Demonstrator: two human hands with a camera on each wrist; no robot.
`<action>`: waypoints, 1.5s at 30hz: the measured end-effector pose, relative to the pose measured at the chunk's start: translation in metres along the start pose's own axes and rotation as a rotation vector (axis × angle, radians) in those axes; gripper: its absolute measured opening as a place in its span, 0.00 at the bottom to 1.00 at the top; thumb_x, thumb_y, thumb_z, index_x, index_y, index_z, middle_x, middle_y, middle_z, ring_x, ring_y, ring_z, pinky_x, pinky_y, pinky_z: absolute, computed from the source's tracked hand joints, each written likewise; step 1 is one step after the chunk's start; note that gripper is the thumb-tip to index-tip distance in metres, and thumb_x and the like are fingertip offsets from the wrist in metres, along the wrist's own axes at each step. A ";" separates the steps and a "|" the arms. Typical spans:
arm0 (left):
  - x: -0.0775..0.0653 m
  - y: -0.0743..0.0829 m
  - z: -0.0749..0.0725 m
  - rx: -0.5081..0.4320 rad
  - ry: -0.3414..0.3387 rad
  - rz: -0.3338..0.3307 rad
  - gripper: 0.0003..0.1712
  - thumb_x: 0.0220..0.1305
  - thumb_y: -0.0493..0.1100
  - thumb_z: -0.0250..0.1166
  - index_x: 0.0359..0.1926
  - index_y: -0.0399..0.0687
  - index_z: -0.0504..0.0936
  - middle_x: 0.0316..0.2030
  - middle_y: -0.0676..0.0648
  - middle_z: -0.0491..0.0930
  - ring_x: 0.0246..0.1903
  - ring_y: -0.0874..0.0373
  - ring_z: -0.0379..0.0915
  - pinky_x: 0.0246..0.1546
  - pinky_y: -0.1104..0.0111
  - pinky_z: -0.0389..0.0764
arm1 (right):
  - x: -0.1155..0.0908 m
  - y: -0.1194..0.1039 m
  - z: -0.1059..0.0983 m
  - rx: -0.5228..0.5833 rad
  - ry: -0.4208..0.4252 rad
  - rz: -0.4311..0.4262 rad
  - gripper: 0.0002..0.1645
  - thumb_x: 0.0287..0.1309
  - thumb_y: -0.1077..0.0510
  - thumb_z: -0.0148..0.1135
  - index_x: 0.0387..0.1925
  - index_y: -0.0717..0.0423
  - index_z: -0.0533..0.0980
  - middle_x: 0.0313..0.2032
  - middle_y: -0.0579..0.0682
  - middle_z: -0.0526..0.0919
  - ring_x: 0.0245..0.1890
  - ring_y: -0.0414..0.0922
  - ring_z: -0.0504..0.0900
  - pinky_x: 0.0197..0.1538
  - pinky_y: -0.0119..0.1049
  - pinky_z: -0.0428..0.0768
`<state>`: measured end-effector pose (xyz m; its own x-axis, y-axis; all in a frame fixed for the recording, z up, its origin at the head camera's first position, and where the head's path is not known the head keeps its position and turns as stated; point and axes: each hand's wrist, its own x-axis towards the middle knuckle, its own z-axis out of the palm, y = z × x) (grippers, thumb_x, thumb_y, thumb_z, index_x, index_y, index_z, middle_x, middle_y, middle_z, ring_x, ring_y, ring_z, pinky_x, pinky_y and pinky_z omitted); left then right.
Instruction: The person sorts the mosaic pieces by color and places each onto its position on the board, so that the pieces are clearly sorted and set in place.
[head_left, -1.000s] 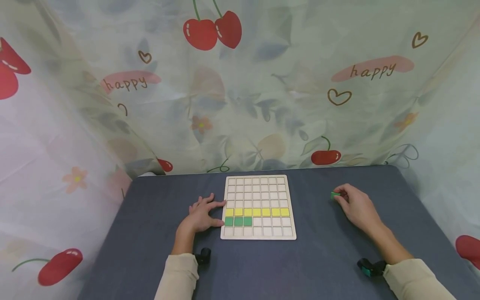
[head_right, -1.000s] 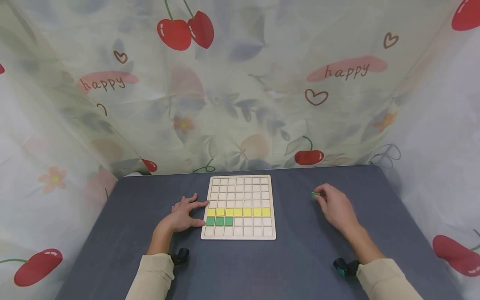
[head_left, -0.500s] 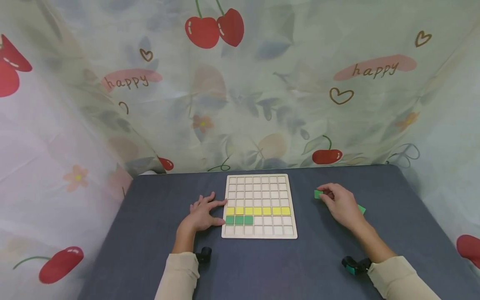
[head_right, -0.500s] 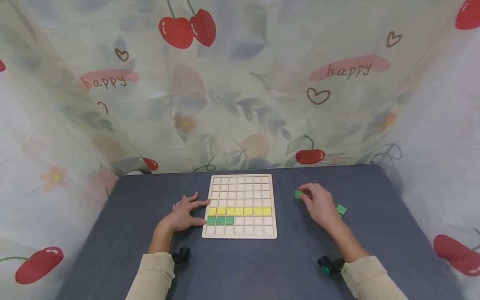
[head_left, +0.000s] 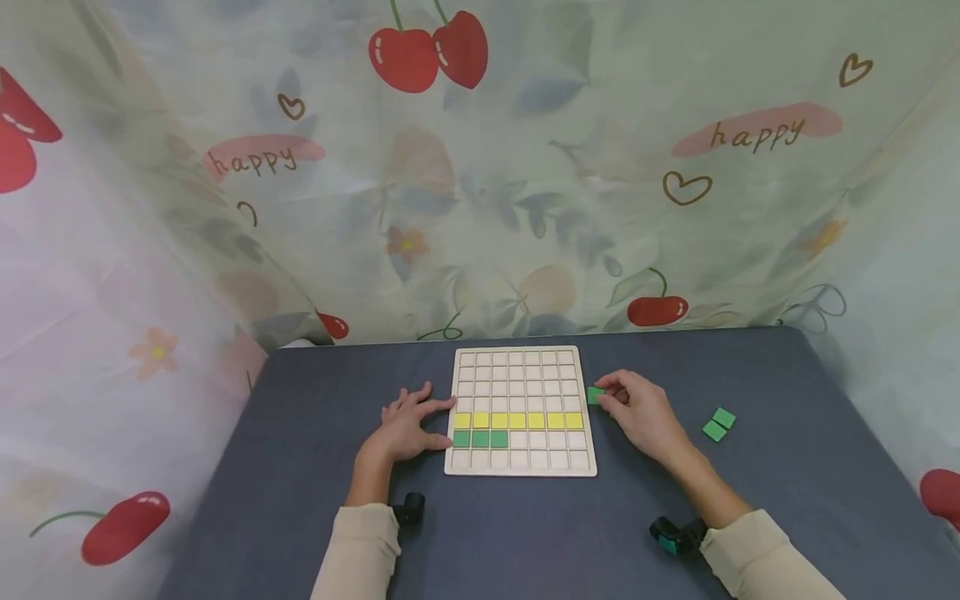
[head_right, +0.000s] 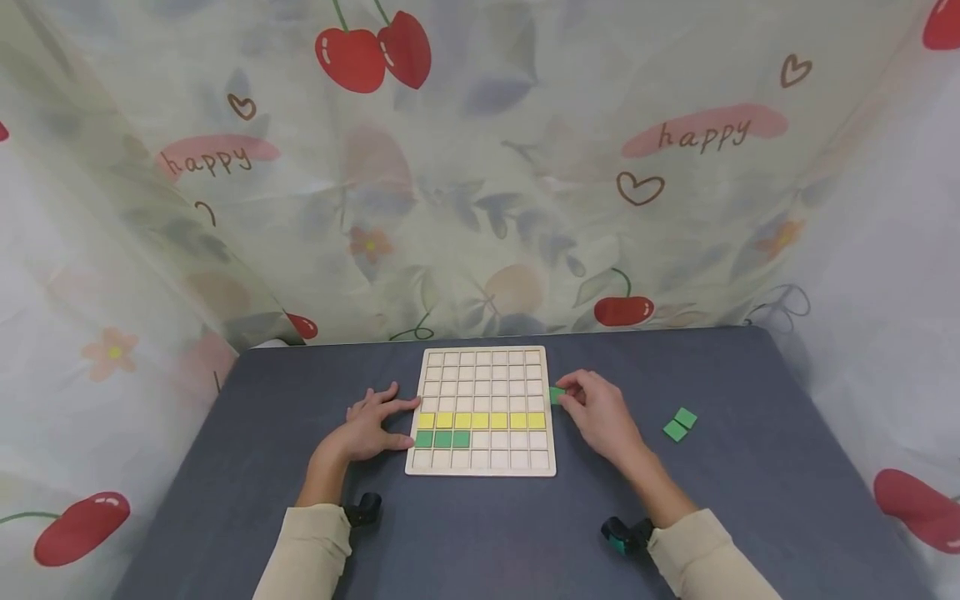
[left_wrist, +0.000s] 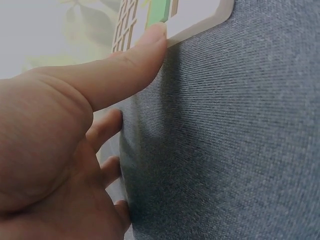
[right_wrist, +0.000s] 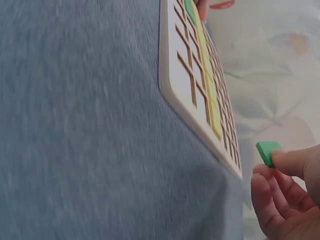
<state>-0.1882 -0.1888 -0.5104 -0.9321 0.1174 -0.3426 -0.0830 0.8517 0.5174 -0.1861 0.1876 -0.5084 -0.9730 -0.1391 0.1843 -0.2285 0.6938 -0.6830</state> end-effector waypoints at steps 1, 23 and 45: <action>0.000 0.000 0.000 -0.002 0.001 -0.001 0.42 0.57 0.52 0.77 0.72 0.67 0.73 0.82 0.44 0.50 0.82 0.35 0.29 0.77 0.34 0.35 | 0.000 -0.002 0.002 0.009 -0.006 0.000 0.08 0.66 0.60 0.67 0.46 0.55 0.83 0.35 0.49 0.82 0.30 0.40 0.76 0.31 0.30 0.74; -0.002 -0.001 0.000 0.002 -0.001 0.016 0.42 0.57 0.52 0.77 0.72 0.67 0.72 0.82 0.44 0.50 0.82 0.34 0.30 0.77 0.32 0.36 | -0.006 -0.043 0.049 0.120 -0.136 0.008 0.06 0.60 0.57 0.73 0.38 0.47 0.84 0.31 0.41 0.86 0.29 0.34 0.79 0.36 0.28 0.76; 0.002 -0.003 0.001 -0.006 -0.002 0.015 0.42 0.57 0.53 0.77 0.72 0.67 0.72 0.82 0.44 0.50 0.82 0.35 0.29 0.77 0.34 0.35 | -0.010 -0.061 0.078 0.058 -0.196 -0.078 0.04 0.58 0.57 0.75 0.32 0.45 0.85 0.29 0.37 0.86 0.28 0.31 0.78 0.35 0.27 0.77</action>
<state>-0.1892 -0.1900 -0.5135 -0.9324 0.1316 -0.3365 -0.0709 0.8466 0.5274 -0.1655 0.0918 -0.5237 -0.9387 -0.3293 0.1015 -0.2996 0.6345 -0.7125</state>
